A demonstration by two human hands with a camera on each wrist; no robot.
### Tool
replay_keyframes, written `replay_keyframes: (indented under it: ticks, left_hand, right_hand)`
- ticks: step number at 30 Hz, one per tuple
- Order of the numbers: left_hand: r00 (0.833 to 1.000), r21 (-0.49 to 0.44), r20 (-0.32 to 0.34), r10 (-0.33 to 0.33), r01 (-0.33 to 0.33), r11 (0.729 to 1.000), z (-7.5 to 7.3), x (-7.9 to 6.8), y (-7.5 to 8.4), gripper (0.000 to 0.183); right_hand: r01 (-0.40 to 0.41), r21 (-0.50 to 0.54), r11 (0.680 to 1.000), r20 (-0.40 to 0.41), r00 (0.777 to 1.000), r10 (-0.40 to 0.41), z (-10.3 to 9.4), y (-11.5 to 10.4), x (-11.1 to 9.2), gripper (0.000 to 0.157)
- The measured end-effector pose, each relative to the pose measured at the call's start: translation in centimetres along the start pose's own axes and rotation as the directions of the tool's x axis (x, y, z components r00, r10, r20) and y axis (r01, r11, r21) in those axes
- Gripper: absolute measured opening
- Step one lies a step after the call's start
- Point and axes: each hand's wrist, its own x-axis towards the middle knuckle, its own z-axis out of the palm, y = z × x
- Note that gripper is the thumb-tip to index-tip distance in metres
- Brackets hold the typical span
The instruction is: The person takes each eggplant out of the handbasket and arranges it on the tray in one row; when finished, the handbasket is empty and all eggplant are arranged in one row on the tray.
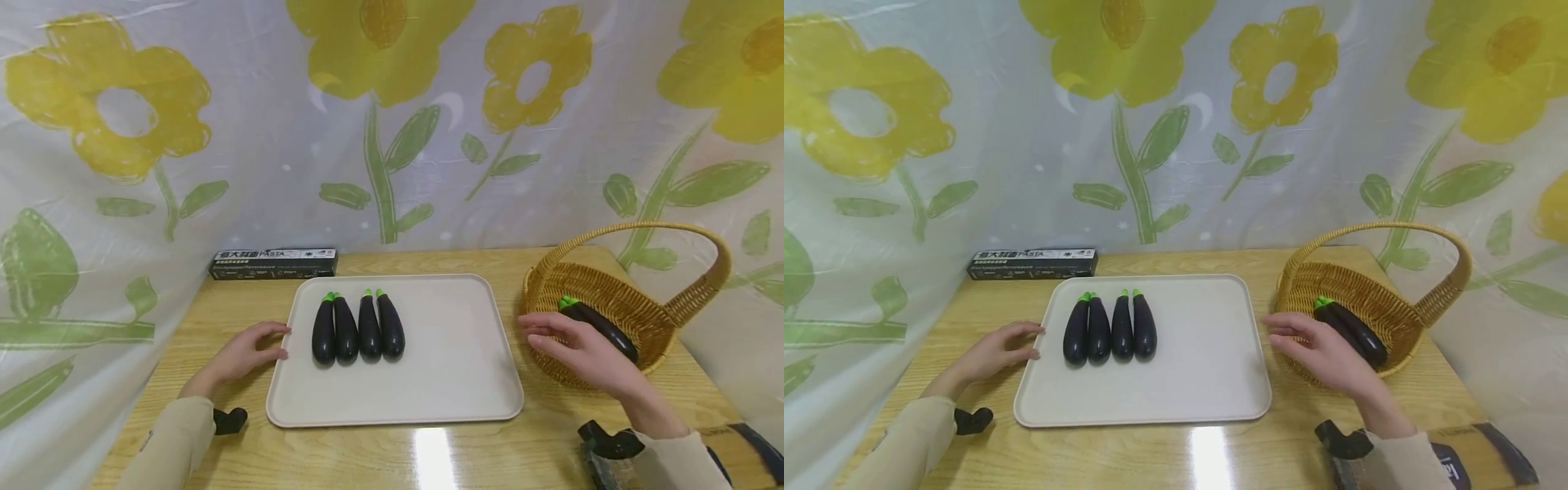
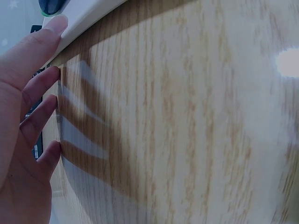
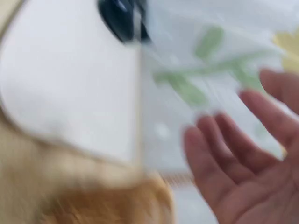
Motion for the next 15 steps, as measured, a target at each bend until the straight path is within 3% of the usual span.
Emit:
replay_keyframes:
  ticks: [7, 12, 15]
  left_hand:
    - [1.000, 0.011, 0.001, 0.002, -0.002, 1.000, 0.0, 0.0, 0.0, 0.048]
    - [1.000, 0.010, 0.002, 0.008, -0.008, 1.000, -0.1, -0.1, 0.1, 0.048]
    - [1.000, 0.010, 0.002, 0.009, -0.009, 1.000, -0.1, -0.1, 0.2, 0.047]
  right_hand:
    - [-0.149, -0.105, 0.983, -0.031, 0.989, 0.146, -6.6, 1.4, -2.4, 0.037]
    - [-0.290, -0.210, 0.934, -0.051, 0.957, 0.286, -9.4, 3.9, -3.0, 0.046]
    - [-0.318, -0.231, 0.920, -0.066, 0.948, 0.311, -10.4, 5.5, -3.0, 0.051]
